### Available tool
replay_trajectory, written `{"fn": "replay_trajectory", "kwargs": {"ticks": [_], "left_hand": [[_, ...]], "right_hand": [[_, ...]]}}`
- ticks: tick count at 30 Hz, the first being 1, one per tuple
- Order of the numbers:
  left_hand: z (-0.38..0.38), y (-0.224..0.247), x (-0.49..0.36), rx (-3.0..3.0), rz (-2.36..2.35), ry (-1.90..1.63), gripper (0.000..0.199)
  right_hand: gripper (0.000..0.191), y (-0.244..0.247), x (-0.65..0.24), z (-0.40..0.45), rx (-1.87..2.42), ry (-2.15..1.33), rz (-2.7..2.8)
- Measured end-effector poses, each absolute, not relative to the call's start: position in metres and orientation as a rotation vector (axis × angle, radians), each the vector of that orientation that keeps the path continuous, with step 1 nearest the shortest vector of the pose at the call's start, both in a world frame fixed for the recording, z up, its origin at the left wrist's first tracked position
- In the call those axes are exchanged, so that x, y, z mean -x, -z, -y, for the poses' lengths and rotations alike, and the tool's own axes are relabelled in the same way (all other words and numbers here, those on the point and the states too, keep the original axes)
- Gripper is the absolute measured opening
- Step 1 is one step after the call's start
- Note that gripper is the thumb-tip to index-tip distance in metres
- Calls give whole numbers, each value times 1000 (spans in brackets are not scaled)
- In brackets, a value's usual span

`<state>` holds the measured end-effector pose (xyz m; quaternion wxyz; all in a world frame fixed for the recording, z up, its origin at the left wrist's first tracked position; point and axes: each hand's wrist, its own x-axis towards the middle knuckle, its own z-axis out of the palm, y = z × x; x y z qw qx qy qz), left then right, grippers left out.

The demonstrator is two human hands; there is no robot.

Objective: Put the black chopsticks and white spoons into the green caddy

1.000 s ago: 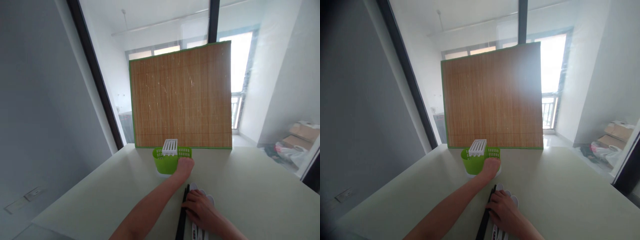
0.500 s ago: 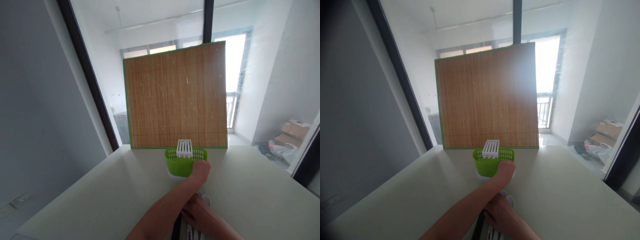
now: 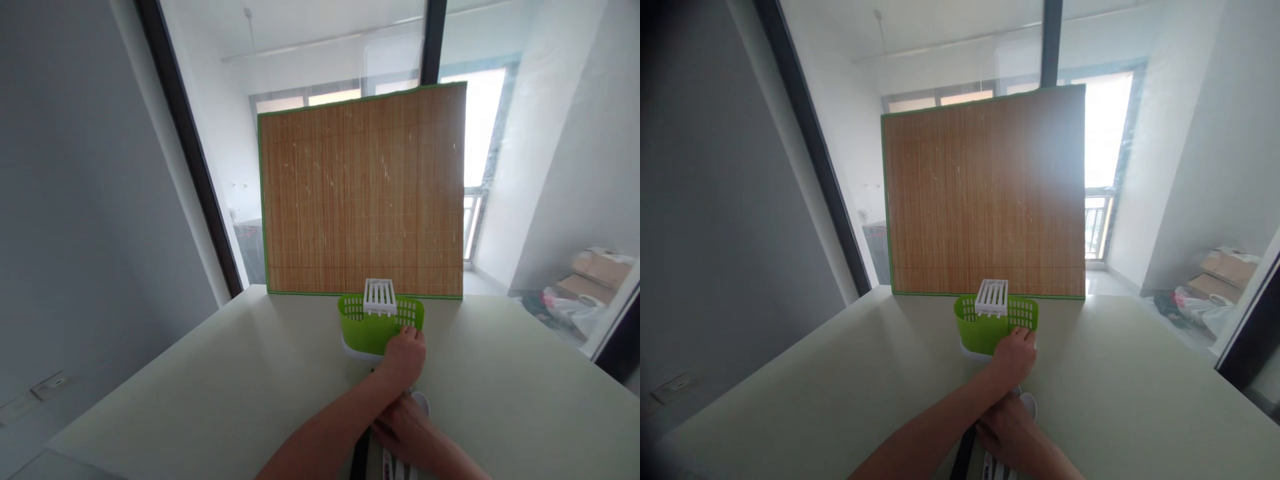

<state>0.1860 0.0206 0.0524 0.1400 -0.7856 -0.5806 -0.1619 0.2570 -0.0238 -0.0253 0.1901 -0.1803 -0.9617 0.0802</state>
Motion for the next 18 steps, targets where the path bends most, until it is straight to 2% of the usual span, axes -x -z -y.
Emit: {"fn": "replay_trajectory", "kwargs": {"ticks": [5,8,12,15,18], "left_hand": [[21,-52,-162,2348,1682,686,26],[62,-44,-141,2322,1863,745,21],[117,-23,-113,2156,2161,761,17],[144,-6,-101,2045,2338,699,17],[155,6,-101,1997,2516,491,15]], "right_hand": [[23,29,-259,23,548,-231,2739],[27,23,-258,24,500,-263,2682],[18,8,-256,26,410,-343,2693],[24,0,-258,28,400,-375,2716],[26,-3,-260,28,397,-396,2712]]}}
